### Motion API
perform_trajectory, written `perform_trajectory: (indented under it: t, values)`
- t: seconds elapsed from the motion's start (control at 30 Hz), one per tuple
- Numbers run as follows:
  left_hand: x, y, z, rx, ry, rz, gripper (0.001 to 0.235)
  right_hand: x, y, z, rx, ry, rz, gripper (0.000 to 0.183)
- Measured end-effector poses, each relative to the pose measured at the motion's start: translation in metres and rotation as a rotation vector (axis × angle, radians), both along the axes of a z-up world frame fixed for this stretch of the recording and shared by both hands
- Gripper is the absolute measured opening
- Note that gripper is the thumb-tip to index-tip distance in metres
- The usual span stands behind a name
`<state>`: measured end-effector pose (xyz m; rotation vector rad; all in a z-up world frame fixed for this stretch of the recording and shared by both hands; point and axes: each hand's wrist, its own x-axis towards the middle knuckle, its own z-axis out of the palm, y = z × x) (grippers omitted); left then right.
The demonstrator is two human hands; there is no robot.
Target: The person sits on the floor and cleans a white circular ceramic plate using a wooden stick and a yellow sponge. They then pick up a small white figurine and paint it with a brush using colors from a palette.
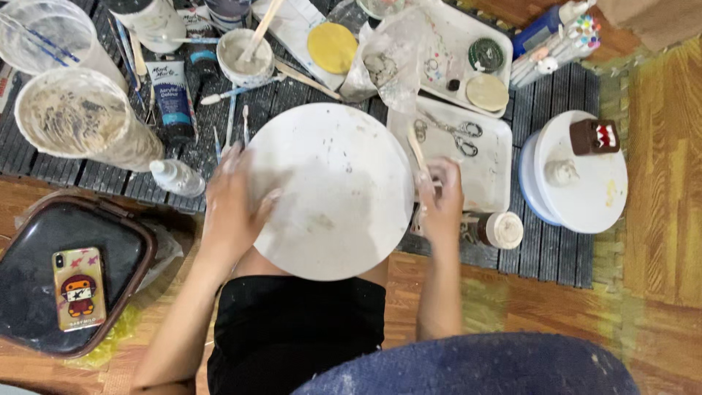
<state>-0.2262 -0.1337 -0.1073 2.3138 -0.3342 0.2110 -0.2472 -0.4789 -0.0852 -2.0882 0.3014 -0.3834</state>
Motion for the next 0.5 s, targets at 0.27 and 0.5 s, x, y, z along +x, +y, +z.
perform_trajectory:
  t: [0.27,0.5]
  values:
    - [-0.031,-0.002,-0.033,-0.535,0.16,0.081,0.066,-0.043,0.022,-0.077,0.477,-0.335,-0.085,0.023]
    - [-0.024,0.007,-0.04,-0.515,0.05,0.133,0.063,-0.016,0.031,-0.09,0.431,-0.184,-0.07,0.021]
